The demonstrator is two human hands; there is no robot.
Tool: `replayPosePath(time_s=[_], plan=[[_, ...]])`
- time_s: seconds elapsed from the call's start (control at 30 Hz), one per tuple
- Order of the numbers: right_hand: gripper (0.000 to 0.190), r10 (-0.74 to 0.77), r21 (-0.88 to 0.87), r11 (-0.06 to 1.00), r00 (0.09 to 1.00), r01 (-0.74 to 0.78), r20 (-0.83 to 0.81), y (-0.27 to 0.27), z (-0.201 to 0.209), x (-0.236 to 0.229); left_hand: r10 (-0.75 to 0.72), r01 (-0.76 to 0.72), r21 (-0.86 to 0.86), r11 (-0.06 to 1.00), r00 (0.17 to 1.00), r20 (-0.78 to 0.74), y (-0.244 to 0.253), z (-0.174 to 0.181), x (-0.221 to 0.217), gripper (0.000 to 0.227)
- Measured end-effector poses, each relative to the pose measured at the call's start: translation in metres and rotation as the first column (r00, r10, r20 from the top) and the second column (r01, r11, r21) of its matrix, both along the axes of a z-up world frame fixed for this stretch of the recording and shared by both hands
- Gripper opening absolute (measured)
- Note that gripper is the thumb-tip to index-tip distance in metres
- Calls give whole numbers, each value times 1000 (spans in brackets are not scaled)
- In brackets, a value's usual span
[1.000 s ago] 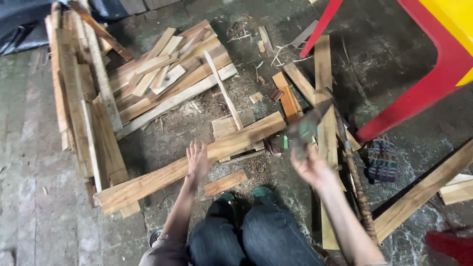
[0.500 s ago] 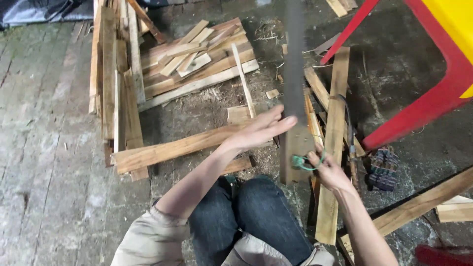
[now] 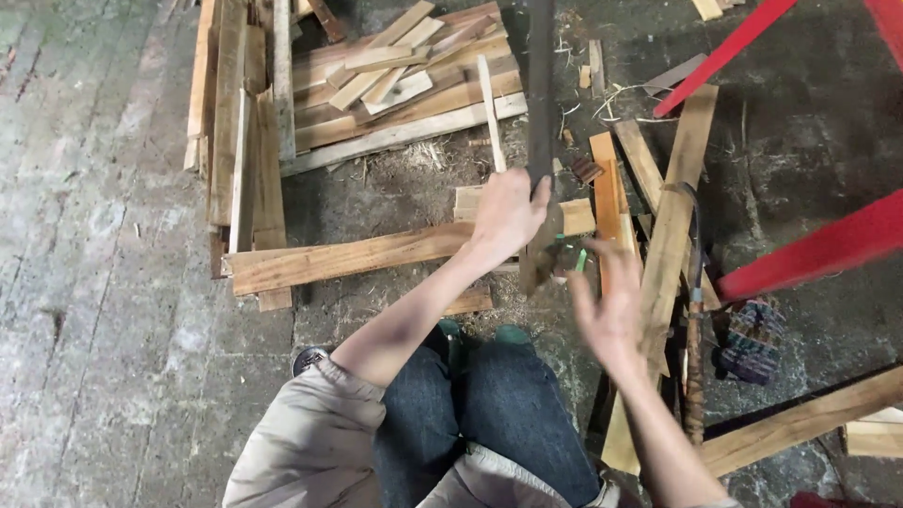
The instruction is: Shaping a wooden plank by shaving it with a machete and marking it with a saw in a workshop.
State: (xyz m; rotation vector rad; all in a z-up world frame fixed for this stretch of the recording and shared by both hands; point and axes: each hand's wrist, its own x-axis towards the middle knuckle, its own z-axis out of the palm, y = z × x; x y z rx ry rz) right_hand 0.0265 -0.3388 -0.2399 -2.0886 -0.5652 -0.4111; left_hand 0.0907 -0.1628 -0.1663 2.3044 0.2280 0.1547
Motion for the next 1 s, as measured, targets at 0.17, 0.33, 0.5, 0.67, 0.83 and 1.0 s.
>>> replayPosePath(time_s=[0.17,0.33,0.5,0.67,0.83,1.0], plan=[[73,-60,-135,990,979,34,-195,32,-21,-18,31,-34,-43,998,997,-74,-13,-3,19,41],[34,-220,-288,923,965,254,144,28,-77,27,68,-71,-159,985,997,-19,-11,-9,39,36],[15,-67,72,994,975,84,-214,17,-73,31,-242,228,-149,962,966,-85,3,8,31,60],[10,13,297,942,869,155,-495,16,-95,16,-586,526,-298,797,793,-167,46,-48,24,89],[22,-96,83,974,716,211,-691,-6,-183,-15,-300,420,386,822,894,-334,70,-179,19,73],[16,-70,102,971,663,218,-746,-2,-179,-25,-299,474,521,710,873,-386,80,-291,40,94]])
